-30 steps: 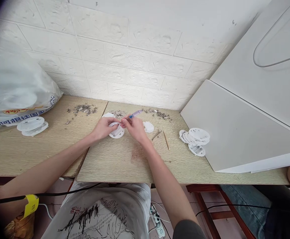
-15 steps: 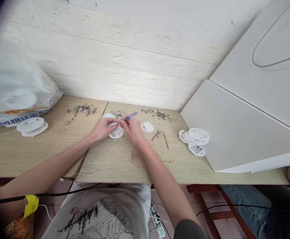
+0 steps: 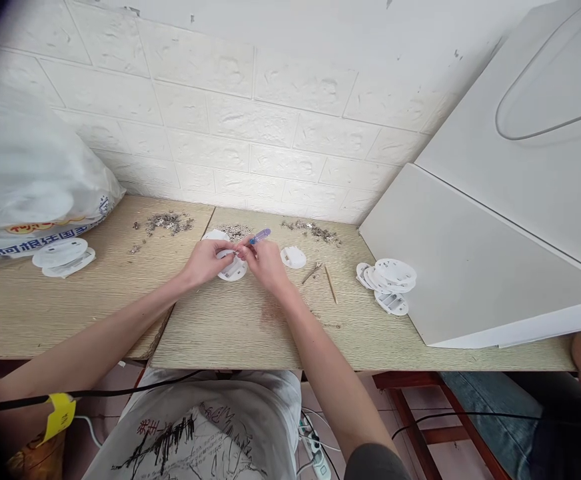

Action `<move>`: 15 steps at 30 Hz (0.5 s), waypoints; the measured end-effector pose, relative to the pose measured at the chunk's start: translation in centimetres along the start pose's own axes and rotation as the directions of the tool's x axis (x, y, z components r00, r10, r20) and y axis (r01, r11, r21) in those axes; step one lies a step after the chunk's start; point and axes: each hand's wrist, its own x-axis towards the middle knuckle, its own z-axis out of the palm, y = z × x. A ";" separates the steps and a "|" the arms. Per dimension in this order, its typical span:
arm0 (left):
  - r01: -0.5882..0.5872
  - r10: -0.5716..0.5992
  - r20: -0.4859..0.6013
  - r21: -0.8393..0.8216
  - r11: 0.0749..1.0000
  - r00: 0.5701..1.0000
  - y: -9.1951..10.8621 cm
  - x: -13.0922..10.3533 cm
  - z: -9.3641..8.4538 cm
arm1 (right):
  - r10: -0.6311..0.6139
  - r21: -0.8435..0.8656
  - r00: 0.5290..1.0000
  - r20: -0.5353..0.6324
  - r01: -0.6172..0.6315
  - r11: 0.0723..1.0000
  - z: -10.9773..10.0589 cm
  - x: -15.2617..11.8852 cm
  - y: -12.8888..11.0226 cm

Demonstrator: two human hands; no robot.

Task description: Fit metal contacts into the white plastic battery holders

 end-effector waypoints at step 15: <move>0.046 -0.047 -0.019 -0.041 0.998 0.999 -0.2 0.2 0.0 | -0.042 -0.078 0.999 -0.005 0.042 0.996 0.4 -0.1 0.2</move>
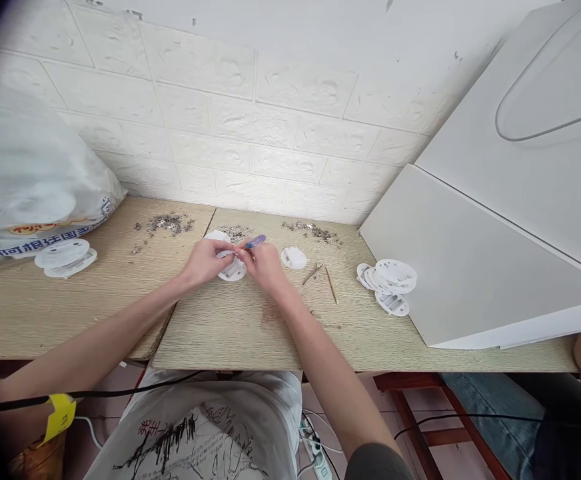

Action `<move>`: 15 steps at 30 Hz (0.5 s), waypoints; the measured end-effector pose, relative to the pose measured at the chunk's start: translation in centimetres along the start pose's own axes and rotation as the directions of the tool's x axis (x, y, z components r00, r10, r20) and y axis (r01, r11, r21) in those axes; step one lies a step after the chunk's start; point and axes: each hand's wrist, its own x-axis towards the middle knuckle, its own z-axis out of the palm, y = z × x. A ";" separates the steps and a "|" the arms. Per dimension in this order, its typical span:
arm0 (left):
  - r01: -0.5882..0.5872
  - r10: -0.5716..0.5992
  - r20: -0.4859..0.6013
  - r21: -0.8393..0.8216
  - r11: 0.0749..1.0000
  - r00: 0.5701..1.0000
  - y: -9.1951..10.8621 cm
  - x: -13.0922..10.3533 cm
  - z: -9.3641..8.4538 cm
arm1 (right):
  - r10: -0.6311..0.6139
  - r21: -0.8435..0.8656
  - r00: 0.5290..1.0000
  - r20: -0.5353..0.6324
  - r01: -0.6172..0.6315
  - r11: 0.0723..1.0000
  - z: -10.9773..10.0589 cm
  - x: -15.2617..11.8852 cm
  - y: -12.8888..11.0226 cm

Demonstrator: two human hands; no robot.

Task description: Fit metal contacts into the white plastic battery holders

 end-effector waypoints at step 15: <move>0.047 -0.047 0.042 0.011 0.999 0.998 0.7 0.2 -0.2 | 0.109 0.145 0.994 -0.032 -0.103 0.984 0.0 0.2 -0.1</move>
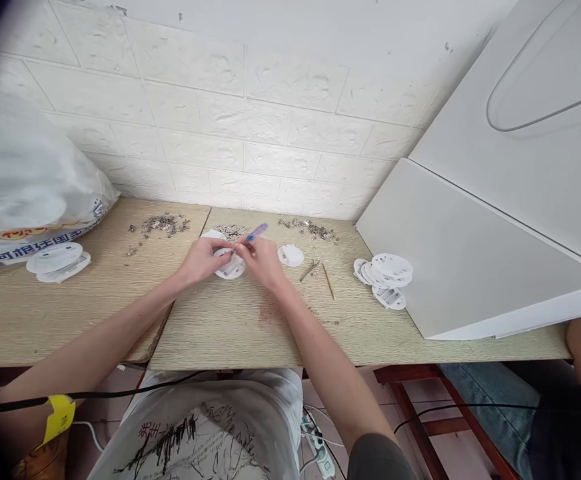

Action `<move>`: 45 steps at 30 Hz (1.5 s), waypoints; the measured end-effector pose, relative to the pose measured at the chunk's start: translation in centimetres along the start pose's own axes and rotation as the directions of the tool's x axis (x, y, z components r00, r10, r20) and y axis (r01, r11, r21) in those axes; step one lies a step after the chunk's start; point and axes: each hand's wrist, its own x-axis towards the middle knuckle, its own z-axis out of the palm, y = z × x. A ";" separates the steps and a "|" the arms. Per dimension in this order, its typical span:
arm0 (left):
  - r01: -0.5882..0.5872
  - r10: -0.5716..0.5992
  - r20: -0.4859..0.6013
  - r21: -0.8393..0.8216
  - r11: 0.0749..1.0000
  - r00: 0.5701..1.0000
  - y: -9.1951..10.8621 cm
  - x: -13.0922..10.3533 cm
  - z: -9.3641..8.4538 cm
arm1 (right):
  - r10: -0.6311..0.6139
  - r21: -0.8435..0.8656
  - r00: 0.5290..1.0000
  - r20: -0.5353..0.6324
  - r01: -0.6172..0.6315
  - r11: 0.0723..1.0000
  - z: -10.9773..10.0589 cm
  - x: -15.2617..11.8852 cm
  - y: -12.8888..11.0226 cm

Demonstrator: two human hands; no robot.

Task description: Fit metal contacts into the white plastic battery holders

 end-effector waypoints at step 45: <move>0.097 -0.099 0.023 0.059 0.994 0.995 -1.0 0.4 0.3 | 0.112 0.064 0.993 -0.048 -0.109 0.992 1.4 -0.2 0.9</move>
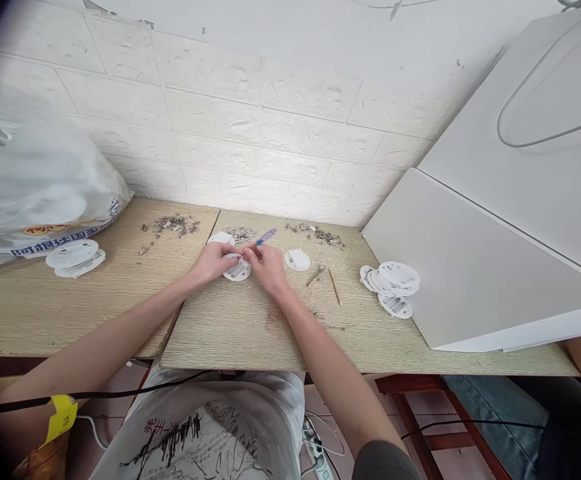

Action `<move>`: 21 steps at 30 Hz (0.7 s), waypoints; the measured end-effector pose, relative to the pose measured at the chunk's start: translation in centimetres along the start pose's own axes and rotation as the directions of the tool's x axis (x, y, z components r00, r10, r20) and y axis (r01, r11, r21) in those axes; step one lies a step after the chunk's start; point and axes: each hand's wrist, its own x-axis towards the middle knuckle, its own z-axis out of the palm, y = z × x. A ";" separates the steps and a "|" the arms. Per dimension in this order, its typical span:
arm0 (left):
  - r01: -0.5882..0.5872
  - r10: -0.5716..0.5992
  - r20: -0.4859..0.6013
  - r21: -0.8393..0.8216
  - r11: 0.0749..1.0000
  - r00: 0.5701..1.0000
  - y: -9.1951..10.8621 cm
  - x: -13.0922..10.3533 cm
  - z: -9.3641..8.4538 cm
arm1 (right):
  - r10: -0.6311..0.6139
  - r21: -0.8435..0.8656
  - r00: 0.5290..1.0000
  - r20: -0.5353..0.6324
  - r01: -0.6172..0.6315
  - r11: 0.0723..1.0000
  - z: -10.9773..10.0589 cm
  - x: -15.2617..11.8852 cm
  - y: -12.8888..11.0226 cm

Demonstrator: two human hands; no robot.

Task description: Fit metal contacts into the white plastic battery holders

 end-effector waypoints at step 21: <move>-0.006 0.004 -0.027 -0.051 0.999 1.000 0.1 -0.3 0.4 | -0.032 -0.051 0.996 -0.086 0.028 0.998 0.7 -0.3 0.4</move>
